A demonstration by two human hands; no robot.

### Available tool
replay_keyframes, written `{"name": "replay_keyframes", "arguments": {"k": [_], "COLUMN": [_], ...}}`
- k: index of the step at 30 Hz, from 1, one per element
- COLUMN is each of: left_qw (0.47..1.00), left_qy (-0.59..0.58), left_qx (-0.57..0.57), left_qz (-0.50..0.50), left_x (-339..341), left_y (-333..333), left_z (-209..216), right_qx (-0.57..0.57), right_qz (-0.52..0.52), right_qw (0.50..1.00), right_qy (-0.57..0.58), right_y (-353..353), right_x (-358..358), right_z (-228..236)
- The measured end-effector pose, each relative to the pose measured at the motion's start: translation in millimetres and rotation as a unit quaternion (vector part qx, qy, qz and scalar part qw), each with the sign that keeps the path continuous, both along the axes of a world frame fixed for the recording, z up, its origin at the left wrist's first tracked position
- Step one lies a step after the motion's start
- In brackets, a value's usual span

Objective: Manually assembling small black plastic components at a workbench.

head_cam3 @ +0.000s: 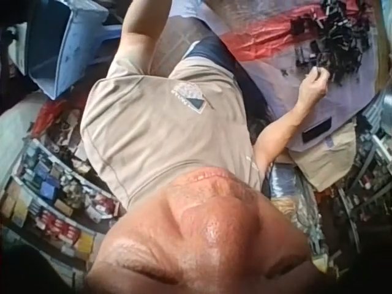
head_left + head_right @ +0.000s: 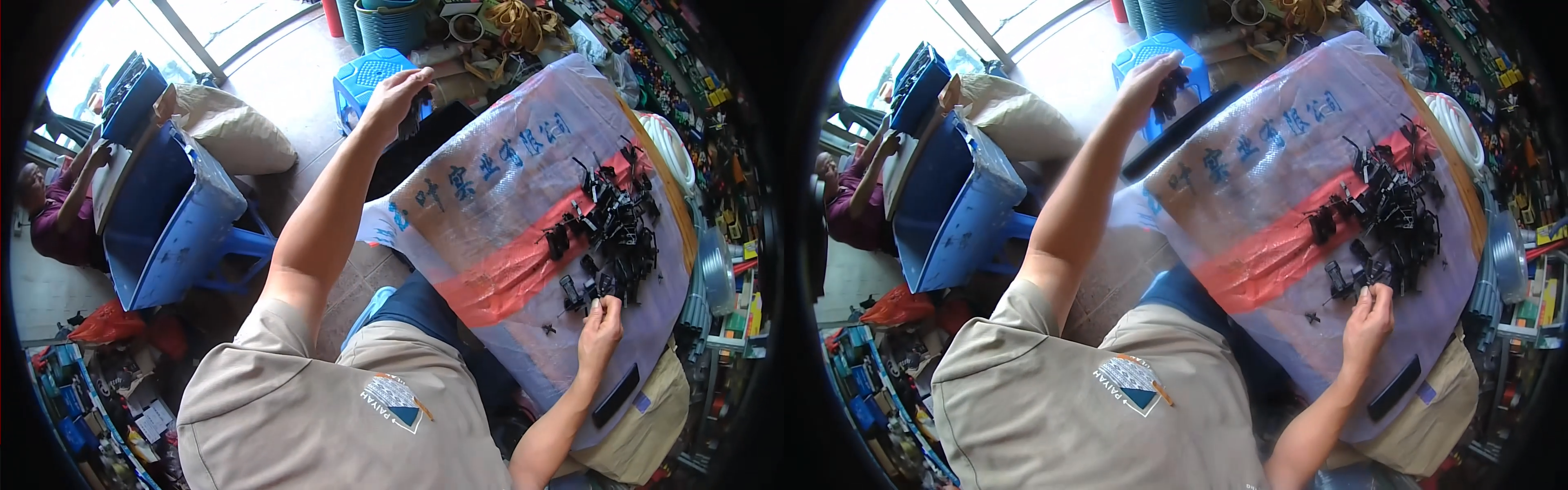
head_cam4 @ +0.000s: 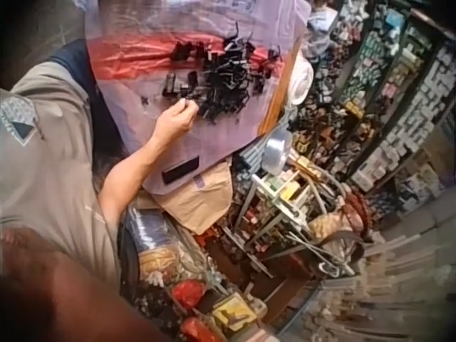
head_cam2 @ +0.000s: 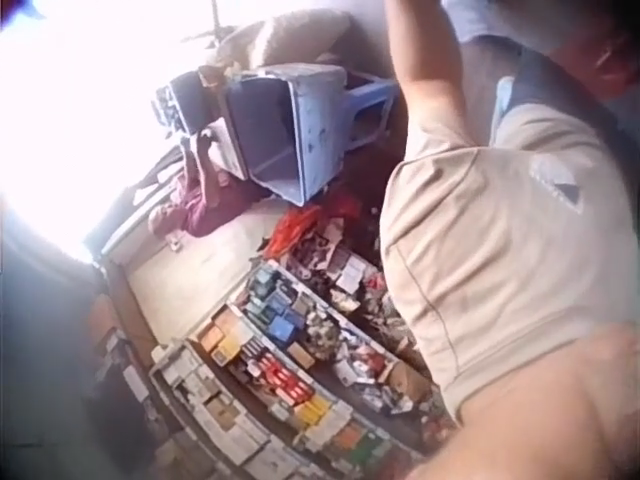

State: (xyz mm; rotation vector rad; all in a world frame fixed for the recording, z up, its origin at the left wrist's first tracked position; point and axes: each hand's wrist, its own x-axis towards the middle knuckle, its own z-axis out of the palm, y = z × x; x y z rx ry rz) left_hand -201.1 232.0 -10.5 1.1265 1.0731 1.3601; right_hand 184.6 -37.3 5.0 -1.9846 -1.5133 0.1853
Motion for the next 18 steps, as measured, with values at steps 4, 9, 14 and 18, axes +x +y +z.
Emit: {"name": "replay_keyframes", "arguments": {"k": [4,9,14,18], "left_qw": [0.989,0.963,0.904,0.874], "left_qy": [0.148,0.133,0.135,0.01], "left_qx": [0.028,0.127,0.133,-0.019], "left_qz": [0.003,-0.194,-0.384,-0.485], "left_x": [32,94,180,198], "left_y": [-12,-80,-155,-177], "left_z": [6,45,60,63], "right_qx": [-0.002,0.092,0.205,0.147], "right_qz": [-0.024,0.028,0.129,0.138], "right_qw": [1.0,0.993,0.963,0.964], "right_qy": [-0.004,-0.075,-0.122,0.174], "right_y": [-7,-2,-11,-34], "right_x": [-5,-28,-52,-45], "right_z": [23,40,43,45]}}
